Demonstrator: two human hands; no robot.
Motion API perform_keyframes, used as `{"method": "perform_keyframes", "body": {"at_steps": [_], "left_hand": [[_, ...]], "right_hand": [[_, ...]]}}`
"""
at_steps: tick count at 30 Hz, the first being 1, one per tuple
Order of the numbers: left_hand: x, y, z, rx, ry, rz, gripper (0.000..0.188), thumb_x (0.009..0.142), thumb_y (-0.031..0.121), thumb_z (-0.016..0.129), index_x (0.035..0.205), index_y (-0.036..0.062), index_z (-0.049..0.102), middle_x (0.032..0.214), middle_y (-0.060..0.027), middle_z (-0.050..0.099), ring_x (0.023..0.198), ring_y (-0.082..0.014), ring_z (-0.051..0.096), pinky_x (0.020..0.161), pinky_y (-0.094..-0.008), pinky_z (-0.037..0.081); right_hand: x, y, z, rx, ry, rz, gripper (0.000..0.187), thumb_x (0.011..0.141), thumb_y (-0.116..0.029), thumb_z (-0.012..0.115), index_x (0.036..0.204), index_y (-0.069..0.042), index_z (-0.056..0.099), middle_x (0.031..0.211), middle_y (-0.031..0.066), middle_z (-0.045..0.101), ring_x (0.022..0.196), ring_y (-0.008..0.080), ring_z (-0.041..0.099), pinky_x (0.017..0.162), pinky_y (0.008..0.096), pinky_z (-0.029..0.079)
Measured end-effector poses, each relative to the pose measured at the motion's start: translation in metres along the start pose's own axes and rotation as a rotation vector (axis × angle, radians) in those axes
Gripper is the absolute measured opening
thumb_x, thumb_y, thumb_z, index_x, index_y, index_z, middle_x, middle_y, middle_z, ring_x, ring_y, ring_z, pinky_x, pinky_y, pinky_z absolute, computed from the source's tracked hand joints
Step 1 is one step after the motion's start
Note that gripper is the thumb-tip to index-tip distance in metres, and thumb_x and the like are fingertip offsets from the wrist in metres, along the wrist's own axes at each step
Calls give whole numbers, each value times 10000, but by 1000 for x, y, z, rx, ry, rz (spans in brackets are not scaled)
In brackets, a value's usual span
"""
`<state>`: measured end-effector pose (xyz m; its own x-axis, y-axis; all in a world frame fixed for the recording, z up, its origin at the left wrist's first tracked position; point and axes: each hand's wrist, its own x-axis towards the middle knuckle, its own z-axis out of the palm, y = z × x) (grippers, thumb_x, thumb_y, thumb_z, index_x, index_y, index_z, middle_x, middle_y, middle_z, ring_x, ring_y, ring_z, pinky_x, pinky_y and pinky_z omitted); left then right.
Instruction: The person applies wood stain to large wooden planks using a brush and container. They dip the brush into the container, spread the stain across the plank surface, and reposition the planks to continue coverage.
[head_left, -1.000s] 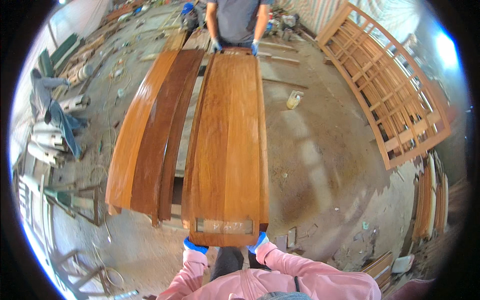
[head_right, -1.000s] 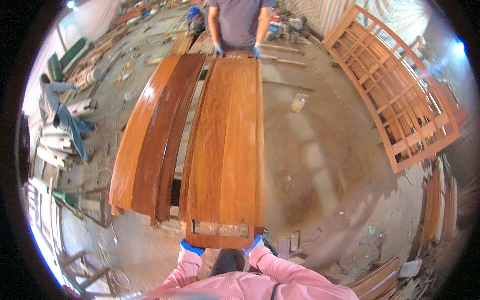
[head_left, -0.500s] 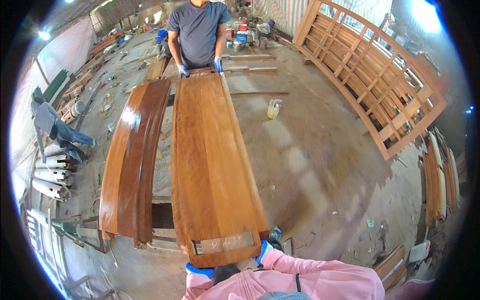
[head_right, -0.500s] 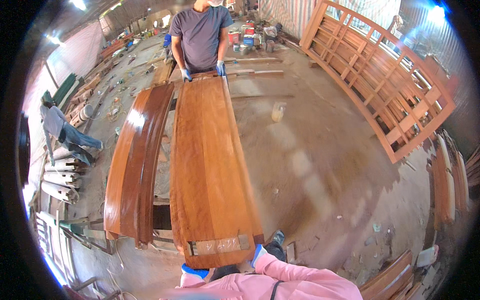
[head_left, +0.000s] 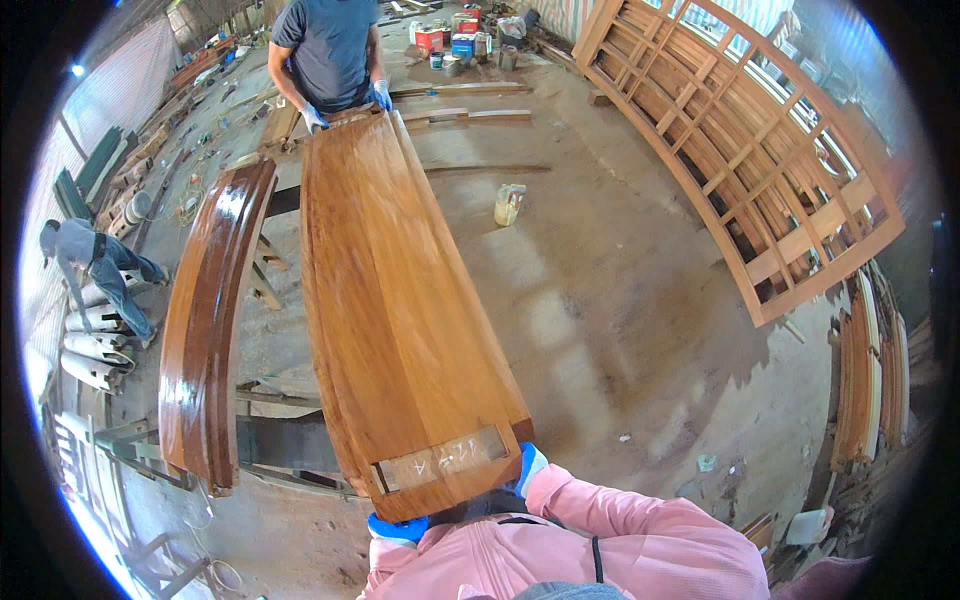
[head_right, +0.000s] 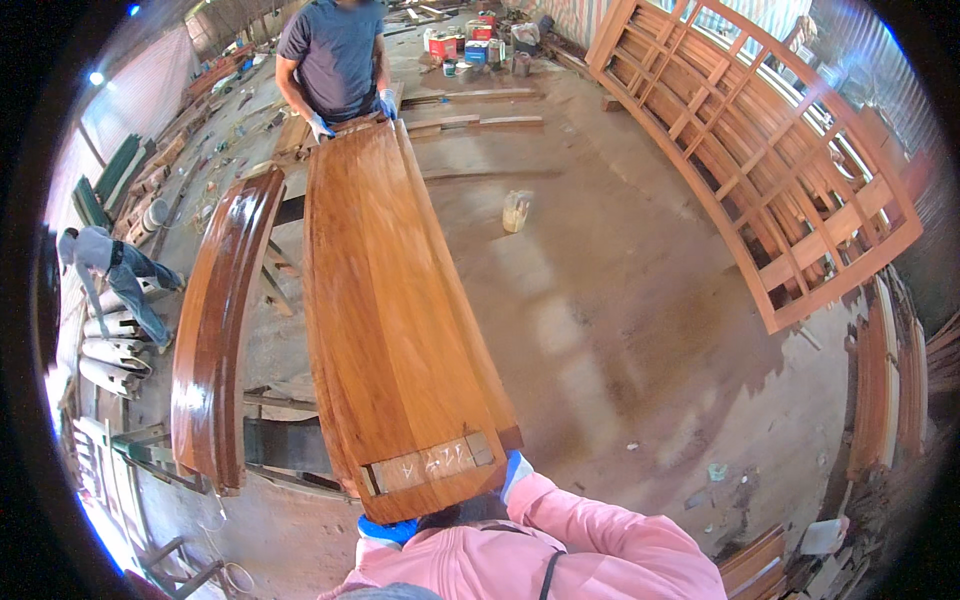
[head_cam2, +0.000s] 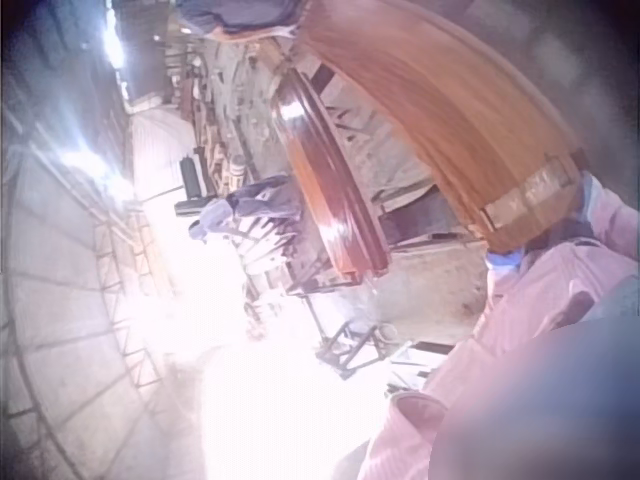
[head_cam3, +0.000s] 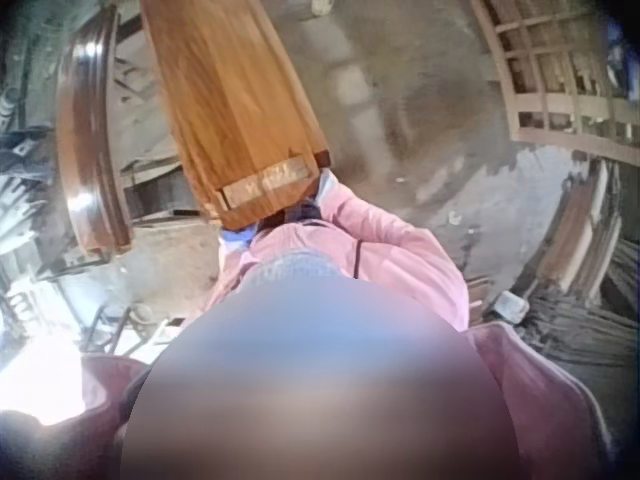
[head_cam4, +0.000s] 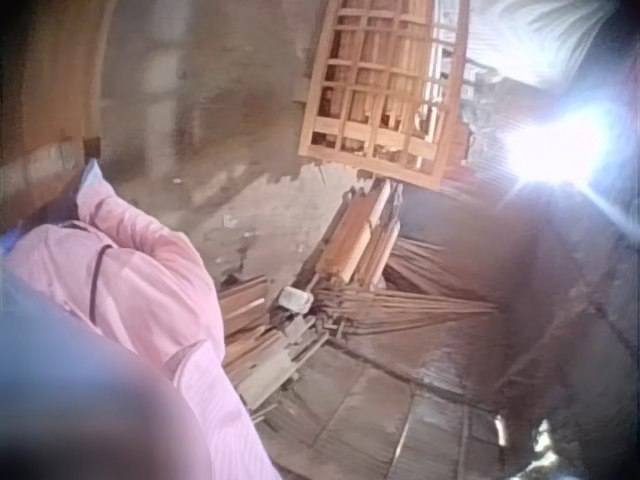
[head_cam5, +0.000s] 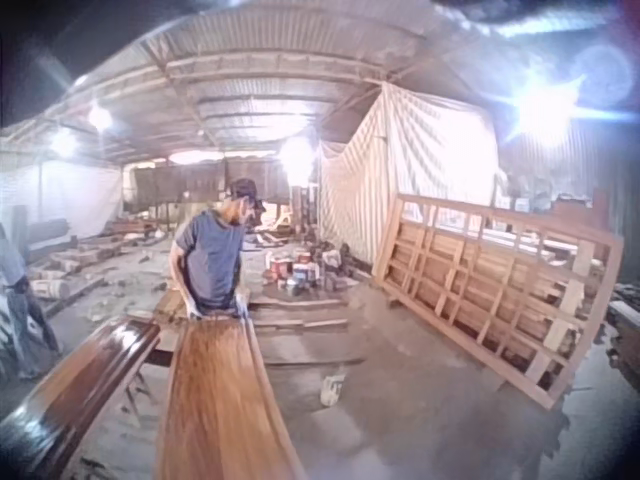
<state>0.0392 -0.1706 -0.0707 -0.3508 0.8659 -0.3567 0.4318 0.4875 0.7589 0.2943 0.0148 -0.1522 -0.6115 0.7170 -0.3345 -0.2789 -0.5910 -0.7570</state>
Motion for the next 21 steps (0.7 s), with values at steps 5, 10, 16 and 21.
{"method": "perform_keyframes", "body": {"at_steps": [5,10,16,21], "left_hand": [[44,60,31,1,58,-86,522,888,430,636,1334,176,543,1282,-70,631,1196,-247,594,983,-422,499],[103,113,53,-140,99,-212,485,899,400,616,1316,161,554,1263,-84,638,1184,-245,602,976,-427,503],[231,142,97,-413,87,-203,467,935,370,545,1347,152,518,1299,-83,611,1204,-243,584,985,-412,497],[324,160,120,-1138,-2,-224,455,965,345,485,1373,144,488,1329,-83,589,1221,-240,570,994,-400,491]], "right_hand": [[45,-38,-66,484,213,342,368,814,-24,669,1176,-65,615,1136,116,683,1058,258,659,903,403,533],[81,-106,-92,-913,46,19,433,764,-109,732,1179,-81,609,1128,126,683,1080,263,648,920,410,513],[156,-218,-121,-968,5,-6,528,717,-184,808,1201,-98,616,1159,125,680,1094,270,645,921,397,513],[223,-310,-143,-797,88,95,514,726,-172,807,1196,-87,615,1150,125,683,1083,271,652,918,397,521]]}}
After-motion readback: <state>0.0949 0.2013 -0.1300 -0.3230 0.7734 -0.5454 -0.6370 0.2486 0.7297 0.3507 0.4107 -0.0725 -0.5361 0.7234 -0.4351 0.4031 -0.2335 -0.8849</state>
